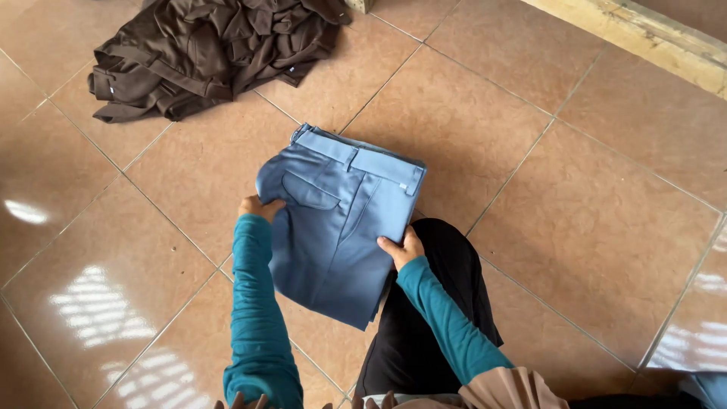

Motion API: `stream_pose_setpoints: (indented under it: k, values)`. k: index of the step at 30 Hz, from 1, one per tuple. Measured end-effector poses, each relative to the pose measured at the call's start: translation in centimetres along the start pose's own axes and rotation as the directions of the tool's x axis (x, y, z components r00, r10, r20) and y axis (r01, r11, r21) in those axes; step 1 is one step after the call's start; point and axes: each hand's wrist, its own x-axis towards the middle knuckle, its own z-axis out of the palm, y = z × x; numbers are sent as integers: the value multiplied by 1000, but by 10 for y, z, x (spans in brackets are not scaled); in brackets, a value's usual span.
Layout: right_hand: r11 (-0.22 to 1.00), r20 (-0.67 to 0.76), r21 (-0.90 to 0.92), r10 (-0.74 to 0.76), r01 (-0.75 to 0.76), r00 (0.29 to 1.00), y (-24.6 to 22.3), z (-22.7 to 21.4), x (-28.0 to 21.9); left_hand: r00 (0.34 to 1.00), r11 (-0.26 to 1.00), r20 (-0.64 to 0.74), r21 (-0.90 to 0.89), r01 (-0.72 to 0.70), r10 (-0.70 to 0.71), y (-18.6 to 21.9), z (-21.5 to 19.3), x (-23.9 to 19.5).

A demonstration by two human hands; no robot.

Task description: The person sits on a tiled floor and folds a pair of blue trousers by hand. They smooth the fabric, fold the legs together, and then fold the garment into a compact rectangle, placing it on a stack of similar trousers.

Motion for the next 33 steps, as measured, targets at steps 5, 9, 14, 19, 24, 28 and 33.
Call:
stream_pose_setpoints:
  k: [5,9,14,19,24,28,33]
  values:
    - [996,5,84,26,-27,1000,-16,-12,-3,1000,993,-10,119,26,-25,-16,21,29]
    - [948,-367,-196,-309,252,877,-43,-36,-8,975,956,-205,256,140,-88,74,-11,-53]
    - [462,-212,-779,-830,423,516,-100,-45,23,923,938,-229,230,-258,310,156,83,-70]
    - [270,5,-902,-774,337,633,-102,-29,75,885,873,-58,207,-441,461,220,123,-86]
    - [348,38,-917,-413,196,910,-98,-30,101,921,881,110,268,-389,373,236,134,-77]
    - [377,26,-908,-387,184,922,-64,-30,154,921,873,82,295,-388,382,236,161,-52]
    - [367,24,-910,-414,191,910,-66,-31,149,909,865,40,295,-407,414,236,167,-52]
